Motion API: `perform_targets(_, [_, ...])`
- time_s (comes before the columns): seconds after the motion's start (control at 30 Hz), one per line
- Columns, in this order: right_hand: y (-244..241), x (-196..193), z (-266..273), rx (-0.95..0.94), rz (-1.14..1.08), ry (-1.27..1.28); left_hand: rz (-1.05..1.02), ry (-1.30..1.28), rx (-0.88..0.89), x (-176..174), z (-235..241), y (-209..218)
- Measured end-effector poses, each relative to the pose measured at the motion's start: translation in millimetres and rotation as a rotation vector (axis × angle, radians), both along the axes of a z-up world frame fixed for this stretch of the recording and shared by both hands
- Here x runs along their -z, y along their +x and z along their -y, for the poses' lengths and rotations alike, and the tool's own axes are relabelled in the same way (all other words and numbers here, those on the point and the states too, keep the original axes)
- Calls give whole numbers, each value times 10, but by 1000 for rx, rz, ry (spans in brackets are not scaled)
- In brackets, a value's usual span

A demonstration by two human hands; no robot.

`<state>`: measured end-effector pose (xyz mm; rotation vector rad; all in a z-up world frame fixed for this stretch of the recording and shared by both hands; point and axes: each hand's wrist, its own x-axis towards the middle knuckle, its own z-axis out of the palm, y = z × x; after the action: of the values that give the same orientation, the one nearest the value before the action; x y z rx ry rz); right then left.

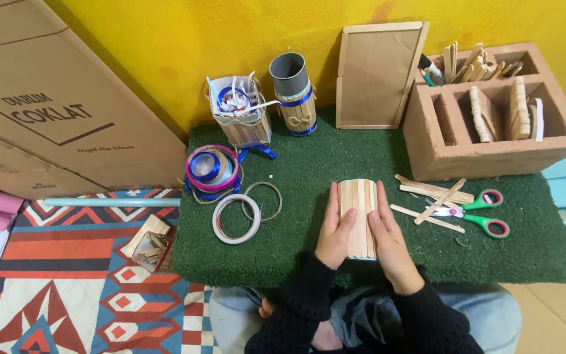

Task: Decorating a cylindrical container made of popsicle sticks by wrapping it with pink ribbon and cutting the ribbon with scissors.

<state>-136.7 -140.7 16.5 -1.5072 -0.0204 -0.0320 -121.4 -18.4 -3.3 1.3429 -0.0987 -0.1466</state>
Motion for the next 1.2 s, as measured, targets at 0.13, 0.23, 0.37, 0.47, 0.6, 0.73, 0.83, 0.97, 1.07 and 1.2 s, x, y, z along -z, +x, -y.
perform_targets(0.13, [-46,-74,-53,10,-38,75,9,-42,17,-130,-31,-45])
perform_targets(0.23, [-42,3,-45,40,-36,96,-52,-32,18,-214,-37,-74])
perform_targets(0.37, [-77,-43,-116,28,-28,119,-38,4,3,-168,-18,-54])
perform_targets(0.47, [-55,27,-49,22,-23,101,-8,42,8,-106,-71,-20])
perform_targets(0.6, [-14,107,28,24,-14,111,177,2,-8,-44,-114,-22])
perform_targets(0.73, [6,121,-30,26,37,47,260,84,5,-144,-66,-48])
perform_targets(0.83, [8,186,-28,37,62,50,309,134,-3,-108,-53,-56])
perform_targets(0.97, [19,132,10,19,21,81,257,50,0,3,-101,-18])
perform_targets(1.07, [-20,83,-22,23,-38,130,197,-9,7,72,-67,-53])
perform_targets(1.2, [-37,115,-73,64,12,133,227,39,-19,99,-6,-75])
